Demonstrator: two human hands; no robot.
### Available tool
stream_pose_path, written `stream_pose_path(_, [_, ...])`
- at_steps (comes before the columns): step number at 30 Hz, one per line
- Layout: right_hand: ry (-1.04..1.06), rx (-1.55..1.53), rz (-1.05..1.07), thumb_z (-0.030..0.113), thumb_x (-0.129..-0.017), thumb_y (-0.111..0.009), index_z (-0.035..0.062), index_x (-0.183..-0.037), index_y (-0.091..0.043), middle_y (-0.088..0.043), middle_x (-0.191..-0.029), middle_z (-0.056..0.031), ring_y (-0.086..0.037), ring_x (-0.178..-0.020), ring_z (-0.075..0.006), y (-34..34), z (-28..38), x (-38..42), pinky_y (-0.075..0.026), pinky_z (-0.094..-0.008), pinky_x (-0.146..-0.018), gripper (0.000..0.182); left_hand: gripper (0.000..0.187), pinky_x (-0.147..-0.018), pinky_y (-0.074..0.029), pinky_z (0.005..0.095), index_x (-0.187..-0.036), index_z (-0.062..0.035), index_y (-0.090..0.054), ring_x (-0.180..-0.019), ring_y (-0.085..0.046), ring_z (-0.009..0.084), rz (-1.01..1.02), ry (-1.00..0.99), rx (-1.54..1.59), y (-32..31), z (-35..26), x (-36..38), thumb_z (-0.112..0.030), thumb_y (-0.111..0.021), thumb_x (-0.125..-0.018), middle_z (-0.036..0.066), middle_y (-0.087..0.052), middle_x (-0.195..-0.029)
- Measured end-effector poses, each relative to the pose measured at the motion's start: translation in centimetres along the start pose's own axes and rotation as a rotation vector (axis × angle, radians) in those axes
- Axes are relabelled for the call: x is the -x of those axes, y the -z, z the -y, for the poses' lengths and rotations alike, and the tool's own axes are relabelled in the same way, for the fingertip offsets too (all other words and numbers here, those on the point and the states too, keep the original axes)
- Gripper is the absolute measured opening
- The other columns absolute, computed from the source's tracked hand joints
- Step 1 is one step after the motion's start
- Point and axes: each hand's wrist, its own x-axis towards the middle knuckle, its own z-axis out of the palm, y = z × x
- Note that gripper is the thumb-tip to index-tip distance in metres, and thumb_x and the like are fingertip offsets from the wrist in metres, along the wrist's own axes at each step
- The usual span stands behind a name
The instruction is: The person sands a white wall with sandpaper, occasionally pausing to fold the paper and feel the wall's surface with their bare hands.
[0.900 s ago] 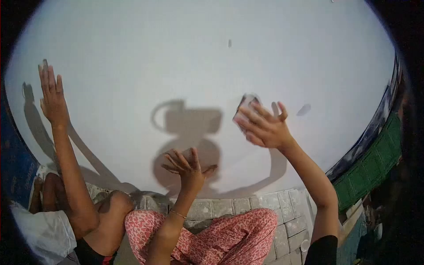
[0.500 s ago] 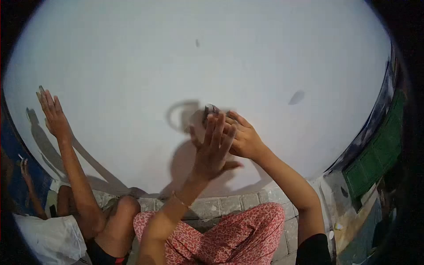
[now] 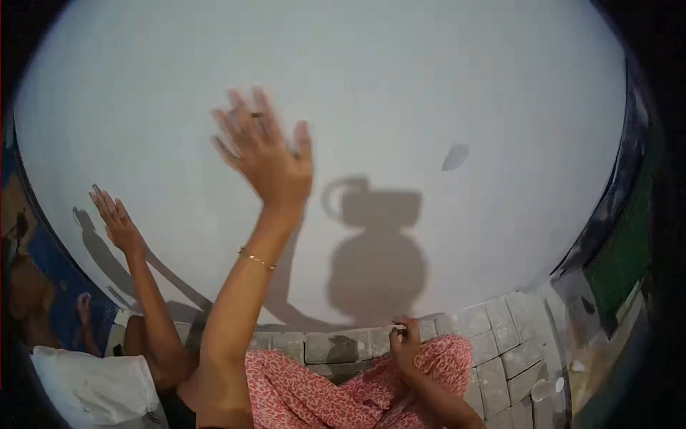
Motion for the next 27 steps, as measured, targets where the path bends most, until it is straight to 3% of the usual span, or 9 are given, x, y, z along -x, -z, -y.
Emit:
stream_pose_path(4, [-0.131, -0.041, 0.148, -0.003, -0.075, -0.057, 0.0048, -0.097, -0.059, -0.055, -0.098, -0.0101, -0.056, -0.090, -0.0203, -1.7, -3.1, 3.2, -0.048, -0.0283, -0.073, 0.023, 0.058, -0.108, -0.011, 0.0572, -0.138, -0.0189, -0.040, -0.136, -0.019, 0.0399, 0.249, -0.727, 0.132, -0.2, -4.0, 1.4, -0.045, -0.049, -0.087, 0.015, -0.023, -0.149])
stream_pose_path(6, [-0.124, -0.040, 0.218, -0.001, -0.076, -0.059, 0.0048, -0.097, -0.060, -0.054, -0.101, -0.0104, -0.056, -0.093, -0.0209, -1.0, -3.8, 3.0, -0.049, -0.0293, -0.073, 0.022, 0.061, -0.107, -0.012, 0.0582, -0.140, -0.0193, -0.037, -0.136, -0.018, 0.0395, 0.262, -0.599, 0.106, -0.3, -2.9, 0.2, -0.045, -0.051, -0.086, 0.016, -0.022, -0.149])
stream_pose_path(8, [-0.100, -0.060, 0.194, 0.001, -0.078, -0.061, 0.0046, -0.096, -0.060, -0.055, -0.101, -0.0107, -0.058, -0.092, -0.0214, -1.5, -3.3, 3.5, -0.050, -0.0303, -0.072, 0.019, 0.063, -0.106, -0.013, 0.0593, -0.143, -0.0200, -0.031, -0.137, -0.016, 0.0399, -0.107, -0.009, 0.091, -1.3, -1.4, -1.4, -0.039, -0.054, -0.087, 0.017, -0.018, -0.149])
stream_pose_path(11, [-0.204, -0.124, 0.133, 0.003, -0.079, -0.064, 0.0036, -0.097, -0.060, -0.056, -0.099, -0.0078, -0.059, -0.089, -0.0182, -1.6, -4.1, 3.6, -0.050, -0.0302, -0.073, 0.019, 0.061, -0.108, -0.009, 0.0581, -0.143, -0.0229, -0.030, -0.139, -0.009, 0.0391, -0.022, -0.125, 0.139, -0.9, -2.8, 1.3, -0.043, -0.050, -0.089, 0.016, -0.014, -0.151])
stream_pose_path(13, [-0.309, -0.182, 0.097, 0.005, -0.080, -0.066, 0.0013, -0.098, -0.058, -0.058, -0.094, -0.0062, -0.059, -0.088, -0.0151, -2.1, -5.8, 3.3, -0.051, -0.0287, -0.073, 0.020, 0.066, -0.108, -0.008, 0.0591, -0.144, -0.0183, -0.028, -0.139, -0.008, 0.0385, 0.245, -0.665, 0.073, -0.4, -2.9, 3.3, -0.044, -0.051, -0.088, 0.018, -0.013, -0.151])
stream_pose_path(17, [-0.451, -0.302, 0.128, 0.008, -0.084, -0.065, 0.0009, -0.099, -0.057, -0.061, -0.093, -0.0075, -0.060, -0.087, -0.0155, -1.5, -5.8, 3.1, -0.050, -0.0291, -0.074, 0.019, 0.064, -0.109, -0.007, 0.0574, -0.143, -0.0256, -0.031, -0.140, -0.012, 0.0332, 0.047, -0.130, 0.057, -0.7, 0.3, 1.1, -0.046, -0.051, -0.086, 0.012, -0.016, -0.152])
stream_pose_path(20, [-0.427, -0.224, 0.155, 0.010, -0.087, -0.062, 0.0014, -0.100, -0.057, -0.062, -0.093, -0.0076, -0.061, -0.085, -0.0161, -0.9, -5.0, 3.9, -0.051, -0.0297, -0.071, 0.017, 0.064, -0.109, -0.007, 0.0572, -0.142, -0.0252, -0.033, -0.140, -0.012, 0.0331, 0.091, -0.222, 0.145, -0.9, -1.0, 2.4, -0.046, -0.053, -0.085, 0.012, -0.016, -0.151])
stream_pose_path(21, [-0.492, -0.246, 0.133, 0.011, -0.088, -0.061, 0.0014, -0.101, -0.057, -0.062, -0.093, -0.0077, -0.062, -0.084, -0.0166, -0.9, -5.2, 4.1, -0.051, -0.0298, -0.071, 0.017, 0.068, -0.109, -0.008, 0.0573, -0.142, -0.0187, -0.033, -0.139, -0.011, 0.0376, 0.287, -0.522, 0.039, -0.1, -1.2, 2.7, -0.044, -0.056, -0.083, 0.018, -0.016, -0.150])
stream_pose_path(27, [-0.465, -0.251, 0.141, 0.013, -0.089, -0.059, 0.0015, -0.103, -0.057, -0.062, -0.095, -0.0080, -0.062, -0.081, -0.0170, -0.8, -5.8, 3.7, -0.049, -0.0292, -0.070, 0.018, 0.067, -0.108, -0.009, 0.0577, -0.142, -0.0213, -0.034, -0.139, -0.012, 0.0372, 0.060, -0.185, 0.052, -0.4, 1.2, 0.6, -0.044, -0.055, -0.083, 0.016, -0.017, -0.150])
